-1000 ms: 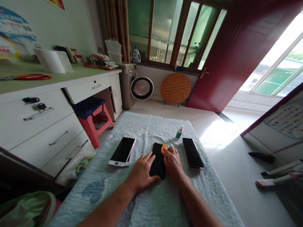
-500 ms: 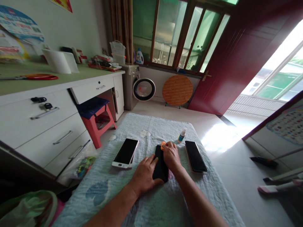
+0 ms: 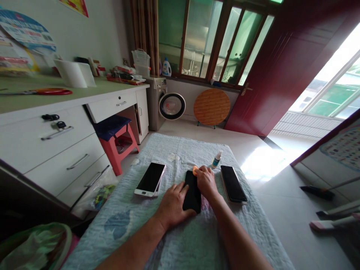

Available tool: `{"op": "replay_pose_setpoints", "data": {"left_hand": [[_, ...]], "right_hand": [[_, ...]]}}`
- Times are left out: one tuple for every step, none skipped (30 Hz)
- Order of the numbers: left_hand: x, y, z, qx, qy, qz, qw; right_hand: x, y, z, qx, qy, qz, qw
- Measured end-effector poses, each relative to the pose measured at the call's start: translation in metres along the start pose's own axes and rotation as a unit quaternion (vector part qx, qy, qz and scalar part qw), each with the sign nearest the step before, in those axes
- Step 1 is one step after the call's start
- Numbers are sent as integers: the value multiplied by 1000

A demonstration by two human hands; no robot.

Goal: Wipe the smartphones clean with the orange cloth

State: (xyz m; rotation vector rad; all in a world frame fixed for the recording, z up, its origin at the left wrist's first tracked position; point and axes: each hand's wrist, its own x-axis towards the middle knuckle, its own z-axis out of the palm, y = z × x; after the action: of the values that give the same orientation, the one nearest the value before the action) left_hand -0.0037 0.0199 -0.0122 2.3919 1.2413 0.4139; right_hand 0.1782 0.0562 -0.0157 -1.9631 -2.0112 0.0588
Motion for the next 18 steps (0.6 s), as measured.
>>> {"op": "replay_pose_setpoints", "data": {"left_hand": [[0,0,0,3,1,-1,1000],[0,0,1,6,0,-2,1000],[0,0,1,10,0,-2,1000],[-1,0,1,14,-1,-3,1000],[-1,0,1,16,-1,-3,1000],[-1,-1,2,18,-1,-3,1000],[-1,-1,2,17,-1,-2,1000],[0,-1,2,16,-1,-2,1000],[0,-2,3,13,-1,-1,1000],[0,-2,3,10,-1,0,1000],[0,-2,3,7,1,0,1000],[0,-2,3,3,3,0,1000],[0,-2,4,-2,6,1,1000],[0,-2,4,-7,8,1,1000],[0,-3,4,-12,9,2,1000],[0,-3,4,-16,11,3,1000],[0,-2,3,-20,11,4,1000],[0,-2,3,-22,12,6,1000]], "right_hand": [[-3,6,-1,3,1,5,1000],[-5,11,-2,6,5,9,1000],[-8,15,-2,9,8,13,1000],[-10,18,-2,12,12,18,1000],[-11,20,-2,14,17,24,999],[-12,21,-1,14,22,29,999],[-13,21,0,14,25,34,999],[-13,20,2,12,28,37,999],[-12,19,3,11,31,38,999],[-12,17,4,10,33,36,999],[-11,15,5,11,34,32,999],[-10,13,6,15,34,27,999],[-8,10,7,19,33,19,999],[-7,7,8,23,32,11,999],[-5,5,9,26,29,1,999],[-4,2,10,27,28,-9,999],[-3,-1,10,27,26,-19,999],[-1,-4,11,28,24,-29,999]]}}
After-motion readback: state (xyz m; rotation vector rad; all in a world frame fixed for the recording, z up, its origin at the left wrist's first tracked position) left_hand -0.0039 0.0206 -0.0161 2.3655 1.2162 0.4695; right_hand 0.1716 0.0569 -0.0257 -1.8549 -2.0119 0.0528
